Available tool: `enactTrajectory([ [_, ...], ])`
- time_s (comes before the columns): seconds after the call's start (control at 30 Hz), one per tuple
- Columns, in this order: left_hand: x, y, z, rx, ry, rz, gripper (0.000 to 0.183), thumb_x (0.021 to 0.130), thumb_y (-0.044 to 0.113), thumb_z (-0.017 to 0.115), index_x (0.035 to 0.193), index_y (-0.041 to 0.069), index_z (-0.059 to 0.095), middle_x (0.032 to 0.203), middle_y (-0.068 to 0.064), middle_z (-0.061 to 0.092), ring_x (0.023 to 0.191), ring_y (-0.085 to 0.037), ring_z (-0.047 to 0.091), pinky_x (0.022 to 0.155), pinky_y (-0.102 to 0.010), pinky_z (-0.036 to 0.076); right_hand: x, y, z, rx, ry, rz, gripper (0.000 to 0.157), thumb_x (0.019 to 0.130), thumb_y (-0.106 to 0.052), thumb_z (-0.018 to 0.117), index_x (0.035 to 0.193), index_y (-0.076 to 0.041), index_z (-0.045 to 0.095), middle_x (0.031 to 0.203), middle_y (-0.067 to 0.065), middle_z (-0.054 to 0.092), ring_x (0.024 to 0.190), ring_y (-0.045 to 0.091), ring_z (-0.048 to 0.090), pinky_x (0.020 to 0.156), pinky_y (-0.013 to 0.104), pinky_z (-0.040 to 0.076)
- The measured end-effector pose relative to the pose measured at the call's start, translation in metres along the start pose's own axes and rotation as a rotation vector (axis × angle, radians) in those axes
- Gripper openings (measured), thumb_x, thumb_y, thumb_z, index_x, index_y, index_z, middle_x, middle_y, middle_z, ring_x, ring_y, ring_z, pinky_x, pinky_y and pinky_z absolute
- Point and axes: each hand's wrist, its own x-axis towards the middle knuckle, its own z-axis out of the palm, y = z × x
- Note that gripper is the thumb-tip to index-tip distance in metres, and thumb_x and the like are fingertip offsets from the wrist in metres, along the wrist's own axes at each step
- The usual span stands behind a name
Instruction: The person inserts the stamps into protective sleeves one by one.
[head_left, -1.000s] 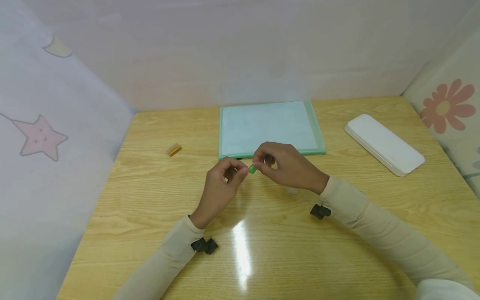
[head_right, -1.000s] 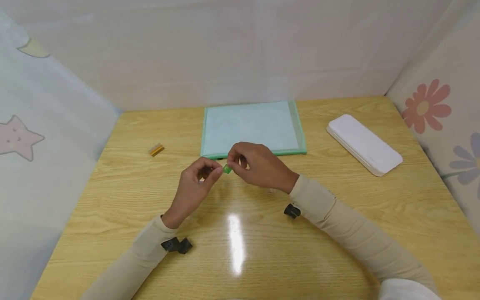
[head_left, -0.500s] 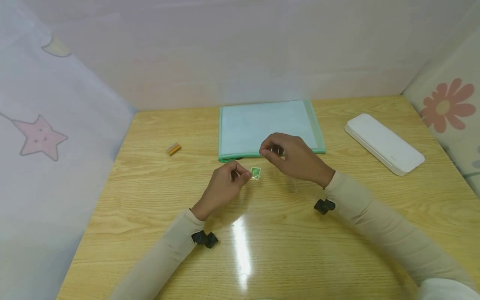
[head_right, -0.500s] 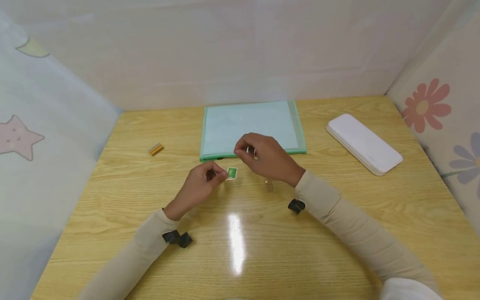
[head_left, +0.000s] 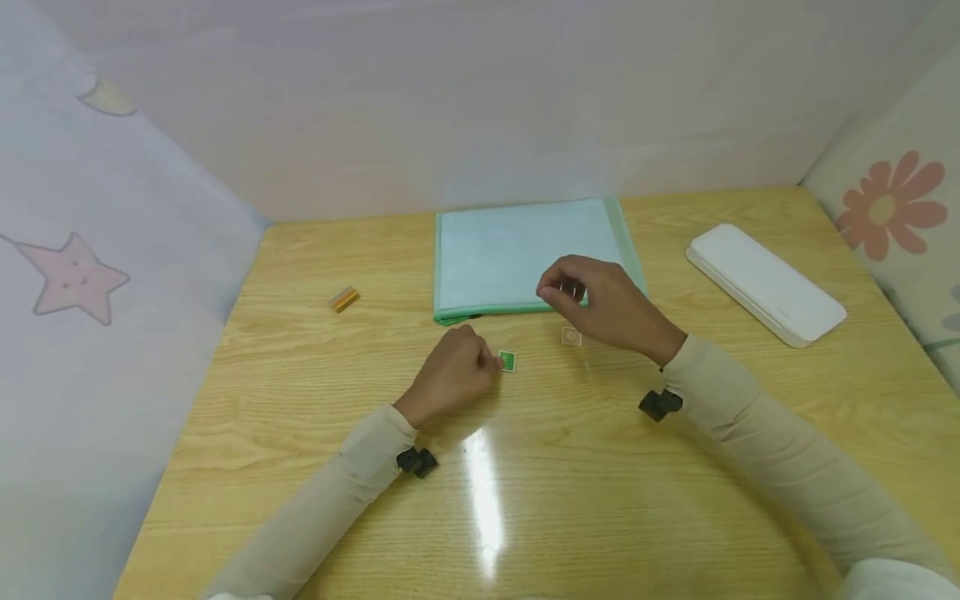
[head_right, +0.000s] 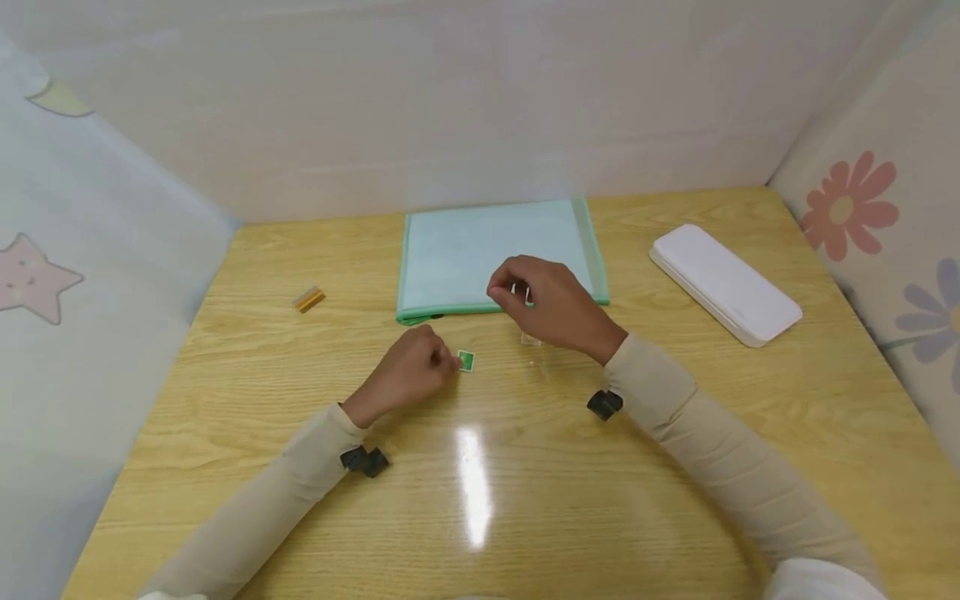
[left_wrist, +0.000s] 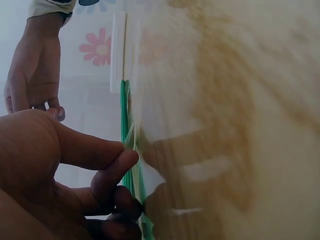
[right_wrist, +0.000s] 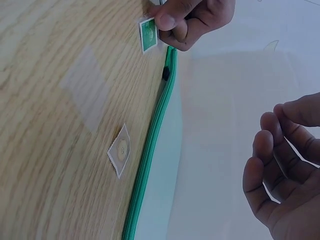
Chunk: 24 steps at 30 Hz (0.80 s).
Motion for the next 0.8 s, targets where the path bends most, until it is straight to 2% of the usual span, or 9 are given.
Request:
enactTrajectory([
  [0.1, 0.000, -0.001, 0.001, 0.035, -0.016, -0.008, 0.054, 0.093, 0.014, 0.065, 0.047, 0.016, 0.037, 0.056, 0.004, 0.034, 0.069, -0.018, 0.042, 0.073, -0.032, 0.036, -0.001, 0.001, 0.000, 0.002, -0.007, 0.011, 0.007, 0.102, -0.028, 0.063, 0.103, -0.022, 0.066, 0.093, -0.011, 0.064, 0.079, 0.009, 0.057, 0.070, 0.030, 0.050],
  [0.2, -0.002, 0.001, 0.001, 0.065, -0.012, -0.034, 0.048, 0.093, 0.015, 0.065, 0.049, 0.015, 0.045, 0.068, 0.003, 0.049, 0.074, -0.017, 0.046, 0.072, -0.031, 0.040, -0.002, 0.002, -0.001, 0.002, -0.004, 0.003, 0.007, 0.102, -0.028, 0.062, 0.103, -0.022, 0.066, 0.093, -0.010, 0.064, 0.078, 0.009, 0.058, 0.069, 0.027, 0.049],
  [0.3, -0.003, 0.005, 0.001, 0.090, 0.008, -0.047, 0.042, 0.093, 0.016, 0.065, 0.053, 0.013, 0.052, 0.080, 0.001, 0.055, 0.075, -0.016, 0.048, 0.069, -0.030, 0.042, -0.002, 0.003, -0.003, -0.001, 0.012, -0.007, 0.005, 0.102, -0.026, 0.063, 0.103, -0.021, 0.066, 0.092, -0.008, 0.065, 0.078, 0.009, 0.058, 0.069, 0.028, 0.049],
  [0.37, -0.004, 0.011, 0.001, 0.103, 0.017, -0.040, 0.038, 0.094, 0.018, 0.066, 0.058, 0.012, 0.057, 0.081, -0.001, 0.054, 0.074, -0.017, 0.048, 0.066, -0.031, 0.043, -0.002, 0.003, -0.004, -0.005, 0.019, -0.011, 0.006, 0.102, -0.025, 0.063, 0.103, -0.020, 0.067, 0.092, -0.007, 0.065, 0.078, 0.009, 0.058, 0.069, 0.031, 0.050],
  [0.47, -0.003, 0.022, 0.004, 0.134, 0.001, -0.008, 0.029, 0.098, 0.024, 0.066, 0.072, 0.012, 0.064, 0.084, 0.001, 0.053, 0.074, -0.015, 0.048, 0.066, -0.029, 0.043, -0.001, 0.004, -0.004, -0.007, 0.025, -0.011, 0.007, 0.102, -0.026, 0.063, 0.102, -0.019, 0.067, 0.092, -0.005, 0.066, 0.078, 0.009, 0.058, 0.069, 0.034, 0.051],
  [0.57, 0.000, 0.037, 0.010, 0.159, -0.038, 0.023, 0.019, 0.099, 0.030, 0.067, 0.092, 0.013, 0.070, 0.092, 0.003, 0.056, 0.080, -0.014, 0.052, 0.071, -0.028, 0.046, 0.000, 0.006, -0.005, -0.014, 0.029, -0.017, 0.008, 0.102, -0.026, 0.063, 0.103, -0.020, 0.067, 0.092, -0.007, 0.066, 0.078, 0.010, 0.058, 0.069, 0.035, 0.051],
  [0.7, 0.007, 0.055, 0.019, 0.203, -0.075, 0.088, 0.024, 0.097, 0.033, 0.070, 0.109, 0.012, 0.074, 0.095, 0.002, 0.062, 0.085, -0.015, 0.055, 0.077, -0.029, 0.047, 0.000, 0.009, -0.005, -0.023, 0.028, -0.004, 0.008, 0.103, -0.027, 0.062, 0.103, -0.021, 0.066, 0.093, -0.004, 0.067, 0.078, 0.010, 0.058, 0.068, 0.031, 0.050],
  [0.8, 0.013, 0.063, 0.026, 0.258, -0.093, 0.150, 0.029, 0.094, 0.035, 0.073, 0.114, 0.013, 0.076, 0.095, 0.002, 0.065, 0.084, -0.015, 0.057, 0.078, -0.029, 0.048, -0.001, 0.014, -0.004, -0.025, 0.024, 0.031, 0.010, 0.103, -0.030, 0.061, 0.103, -0.021, 0.067, 0.092, -0.002, 0.067, 0.077, 0.010, 0.057, 0.068, 0.028, 0.048],
])
